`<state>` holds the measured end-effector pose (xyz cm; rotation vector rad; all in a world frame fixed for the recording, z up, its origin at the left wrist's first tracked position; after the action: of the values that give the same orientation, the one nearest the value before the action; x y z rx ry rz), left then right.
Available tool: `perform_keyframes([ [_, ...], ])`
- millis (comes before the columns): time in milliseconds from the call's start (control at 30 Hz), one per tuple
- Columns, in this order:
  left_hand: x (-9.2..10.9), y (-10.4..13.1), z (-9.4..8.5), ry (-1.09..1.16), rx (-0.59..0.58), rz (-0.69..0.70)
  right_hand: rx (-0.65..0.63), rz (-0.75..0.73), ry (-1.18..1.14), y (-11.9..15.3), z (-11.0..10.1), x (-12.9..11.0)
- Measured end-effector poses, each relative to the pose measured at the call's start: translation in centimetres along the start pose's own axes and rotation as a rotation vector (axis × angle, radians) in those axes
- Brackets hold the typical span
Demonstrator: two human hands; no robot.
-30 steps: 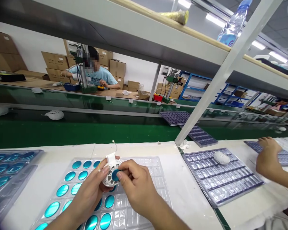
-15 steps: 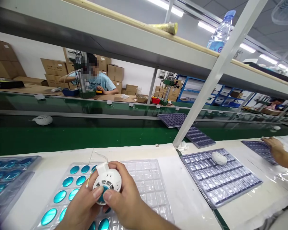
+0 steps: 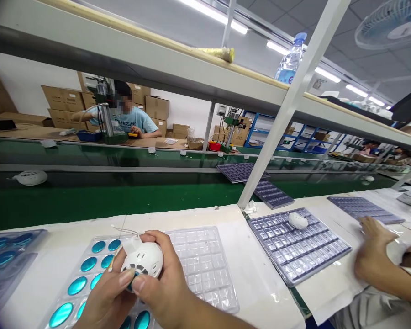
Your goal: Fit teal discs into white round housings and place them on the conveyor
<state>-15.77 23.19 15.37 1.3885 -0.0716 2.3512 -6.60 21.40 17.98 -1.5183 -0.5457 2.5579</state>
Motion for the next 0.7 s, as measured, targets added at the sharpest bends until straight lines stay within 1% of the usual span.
perform_keyframes([
  [133,-0.4,0.1,0.1,0.018,-0.012,0.015,0.048,-0.034,-0.037,0.0,0.5,-0.5],
  [267,-0.6,0.0,0.3,0.031,0.001,-0.03,0.069,-0.075,-0.005,0.1,0.2,0.0],
  [333,-0.5,-0.1,0.4,0.028,0.015,-0.041,0.046,-0.034,-0.01,0.2,-0.1,0.7],
  [433,0.0,-0.2,0.7,0.015,0.043,-0.016,0.019,0.044,-0.032,0.3,-0.4,1.4],
  [567,0.5,-0.4,1.4,-0.043,0.026,0.021,0.094,-0.008,0.047,0.1,-1.1,1.3],
  [633,0.6,-0.6,1.6,-0.084,-0.004,0.035,0.14,0.033,0.067,-0.1,-1.4,1.8],
  [700,0.4,-1.1,1.2,-0.096,-0.014,0.01,0.206,0.118,0.091,-0.2,-1.9,2.6],
])
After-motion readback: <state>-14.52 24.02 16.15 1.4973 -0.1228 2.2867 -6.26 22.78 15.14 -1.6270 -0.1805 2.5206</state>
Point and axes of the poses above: each hand's wrist, its own y-axis away from the middle knuckle, its own z-axis out of the palm, x = y × z, the point moved 6 cm from there along -y, towards the middle knuckle, and after that the axes turned 7 degrees about -y, right-handed, at the moved point
